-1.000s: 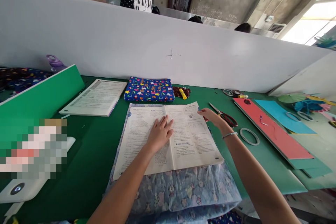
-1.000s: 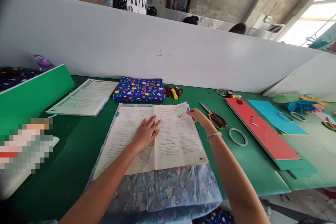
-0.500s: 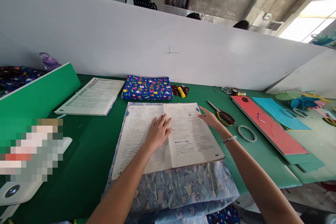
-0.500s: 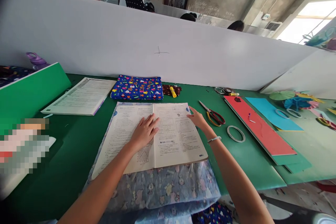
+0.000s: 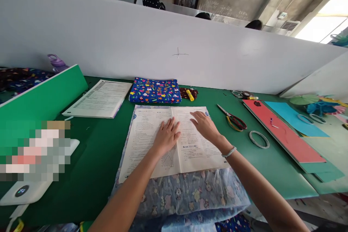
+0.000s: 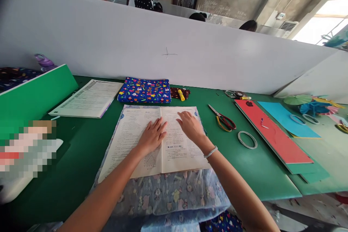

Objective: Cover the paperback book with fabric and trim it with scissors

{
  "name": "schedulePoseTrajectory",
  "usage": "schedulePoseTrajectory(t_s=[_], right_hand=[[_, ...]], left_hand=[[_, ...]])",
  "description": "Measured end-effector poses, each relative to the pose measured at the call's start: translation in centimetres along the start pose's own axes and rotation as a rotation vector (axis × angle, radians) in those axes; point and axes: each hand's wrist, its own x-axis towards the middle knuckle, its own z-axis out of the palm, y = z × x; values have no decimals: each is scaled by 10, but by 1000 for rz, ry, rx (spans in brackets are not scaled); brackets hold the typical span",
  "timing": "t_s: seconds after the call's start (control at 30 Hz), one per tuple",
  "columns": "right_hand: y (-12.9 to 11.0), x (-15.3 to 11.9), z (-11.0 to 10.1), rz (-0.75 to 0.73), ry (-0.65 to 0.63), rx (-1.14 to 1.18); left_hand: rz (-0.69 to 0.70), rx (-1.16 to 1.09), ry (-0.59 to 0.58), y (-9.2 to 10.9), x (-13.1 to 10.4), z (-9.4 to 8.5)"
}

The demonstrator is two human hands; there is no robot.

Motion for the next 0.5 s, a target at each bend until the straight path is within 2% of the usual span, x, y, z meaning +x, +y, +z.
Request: schedulePoseTrajectory(t_s=[0.13,0.27,0.37,0.5], right_hand=[[-42,29,12,-215,-15,55],[-67,67,33,-314,-62,85],[-72,86,50,-325,-103,101],[-65,90,64,-291,-119,132]], left_hand=[[15,-9,19,2,-2,-1],[16,-3,36,3,-4,-3],[8,-1,42,5,-3,-6],[-9,-4,34,10,-4,-7]])
